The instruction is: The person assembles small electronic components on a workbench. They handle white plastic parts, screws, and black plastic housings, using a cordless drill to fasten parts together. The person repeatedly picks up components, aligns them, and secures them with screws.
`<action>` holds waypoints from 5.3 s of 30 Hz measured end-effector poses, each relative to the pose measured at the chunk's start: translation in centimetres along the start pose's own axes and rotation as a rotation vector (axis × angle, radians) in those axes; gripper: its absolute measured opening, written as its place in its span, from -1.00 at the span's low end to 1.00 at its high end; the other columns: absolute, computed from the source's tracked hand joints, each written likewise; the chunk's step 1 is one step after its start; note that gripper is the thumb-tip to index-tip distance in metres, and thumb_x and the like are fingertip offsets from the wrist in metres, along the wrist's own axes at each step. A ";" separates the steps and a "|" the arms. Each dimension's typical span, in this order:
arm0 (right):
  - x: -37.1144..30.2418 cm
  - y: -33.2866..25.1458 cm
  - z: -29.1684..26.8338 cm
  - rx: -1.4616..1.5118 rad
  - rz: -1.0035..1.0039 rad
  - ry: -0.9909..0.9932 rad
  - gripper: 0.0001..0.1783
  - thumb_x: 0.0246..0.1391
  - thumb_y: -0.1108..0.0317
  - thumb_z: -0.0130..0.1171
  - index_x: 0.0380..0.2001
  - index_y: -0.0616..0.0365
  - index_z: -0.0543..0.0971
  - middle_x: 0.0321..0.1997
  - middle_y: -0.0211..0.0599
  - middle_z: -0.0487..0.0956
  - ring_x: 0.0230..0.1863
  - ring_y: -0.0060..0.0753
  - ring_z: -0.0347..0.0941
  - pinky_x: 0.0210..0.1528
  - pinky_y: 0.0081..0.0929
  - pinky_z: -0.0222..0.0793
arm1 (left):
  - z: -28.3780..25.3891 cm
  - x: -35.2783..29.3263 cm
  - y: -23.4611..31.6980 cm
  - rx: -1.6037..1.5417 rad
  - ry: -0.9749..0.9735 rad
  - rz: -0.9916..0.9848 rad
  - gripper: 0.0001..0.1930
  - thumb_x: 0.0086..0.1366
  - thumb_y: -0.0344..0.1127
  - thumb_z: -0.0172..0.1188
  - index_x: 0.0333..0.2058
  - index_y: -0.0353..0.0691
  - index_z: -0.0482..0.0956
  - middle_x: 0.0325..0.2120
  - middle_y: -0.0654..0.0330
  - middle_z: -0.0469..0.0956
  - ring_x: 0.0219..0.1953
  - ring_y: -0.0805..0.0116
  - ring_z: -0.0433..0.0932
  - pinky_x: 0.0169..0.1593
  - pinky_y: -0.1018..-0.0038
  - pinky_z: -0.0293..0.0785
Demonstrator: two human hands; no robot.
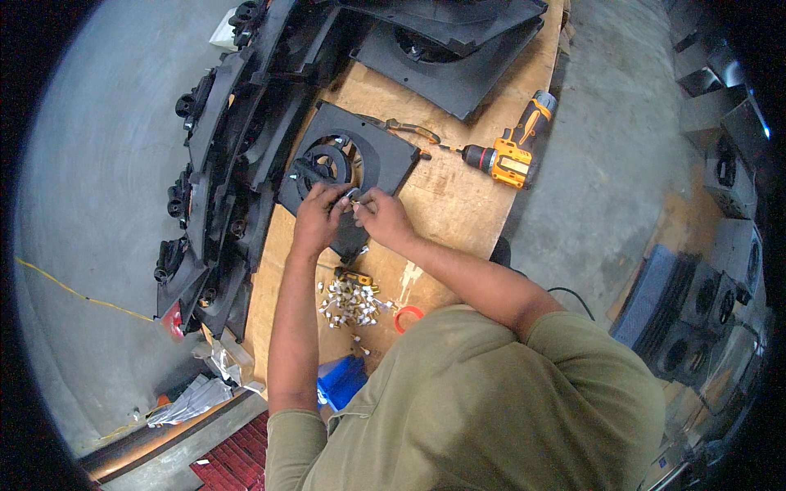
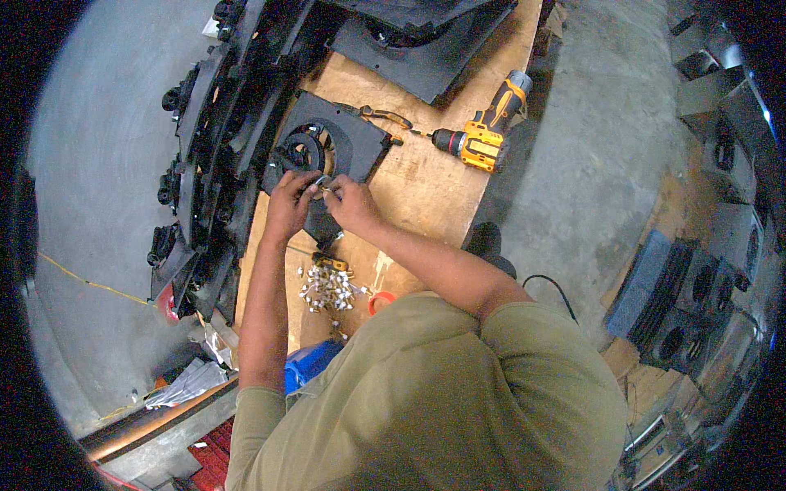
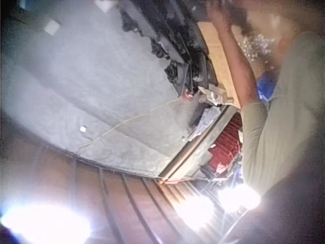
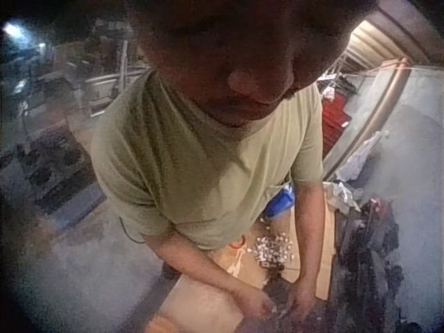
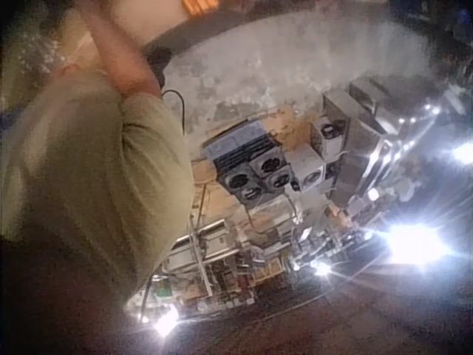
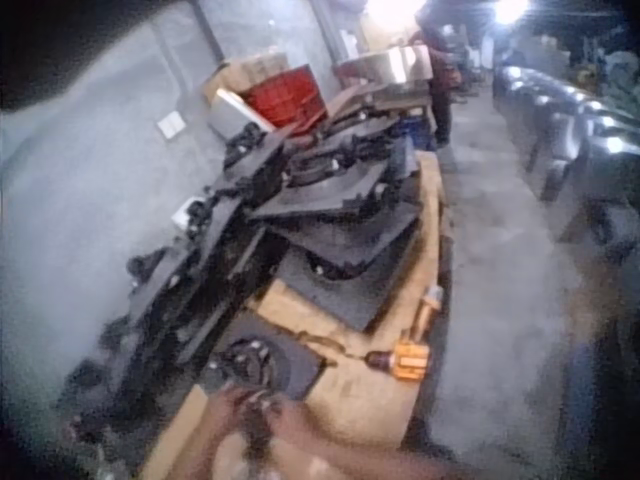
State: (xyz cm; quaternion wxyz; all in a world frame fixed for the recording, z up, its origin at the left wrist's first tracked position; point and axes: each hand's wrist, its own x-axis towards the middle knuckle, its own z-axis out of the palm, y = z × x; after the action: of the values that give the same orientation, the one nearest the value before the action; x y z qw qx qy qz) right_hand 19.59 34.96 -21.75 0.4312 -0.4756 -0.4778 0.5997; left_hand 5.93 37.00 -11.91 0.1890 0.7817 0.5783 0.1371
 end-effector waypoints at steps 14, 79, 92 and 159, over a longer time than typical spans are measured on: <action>0.7 -0.9 0.4 0.723 0.543 -0.147 -0.71 0.34 0.17 -0.10 -0.05 0.14 0.27 -0.27 -0.04 0.56 -0.40 -0.20 0.59 -0.38 -0.34 0.56 | 0.4 -0.1 -0.1 -0.037 0.001 -0.032 -0.75 0.25 -0.41 0.18 -0.08 -0.18 0.62 -0.22 0.01 0.56 -0.14 0.04 0.56 -0.06 0.30 0.48; 0.3 -1.2 1.8 0.726 0.633 -0.111 -0.58 0.26 -0.05 -0.09 -0.21 0.14 0.36 -0.49 -0.29 0.43 -0.62 -0.39 0.37 -0.57 -0.44 0.36 | 0.8 -0.4 -0.6 -0.091 0.036 -0.057 -0.75 0.25 -0.44 0.17 -0.10 -0.19 0.63 -0.18 0.04 0.57 -0.07 0.07 0.55 0.03 0.31 0.45; 0.6 -1.1 1.5 0.776 0.701 -0.167 -0.60 0.25 -0.01 -0.10 -0.23 0.15 0.36 -0.52 -0.27 0.45 -0.64 -0.41 0.39 -0.63 -0.44 0.32 | 0.9 -0.4 -0.8 -0.089 0.026 -0.069 -0.75 0.26 -0.39 0.18 -0.08 -0.19 0.63 -0.20 0.04 0.54 -0.09 0.07 0.54 0.03 0.32 0.45; 0.4 -1.5 1.6 0.641 0.575 -0.112 -0.60 0.26 -0.03 -0.12 -0.23 0.11 0.40 -0.47 -0.29 0.51 -0.66 -0.44 0.37 -0.63 -0.46 0.24 | 0.8 -0.5 -1.2 -0.143 0.013 -0.059 -0.74 0.25 -0.45 0.18 -0.07 -0.22 0.63 -0.17 0.05 0.55 -0.04 0.12 0.52 0.09 0.33 0.42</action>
State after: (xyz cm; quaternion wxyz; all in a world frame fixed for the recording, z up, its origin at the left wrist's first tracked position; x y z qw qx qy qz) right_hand 18.02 35.34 -20.20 0.3458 -0.3981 -0.1380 0.8384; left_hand 5.09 36.78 -13.19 0.2444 0.7480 0.5910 0.1774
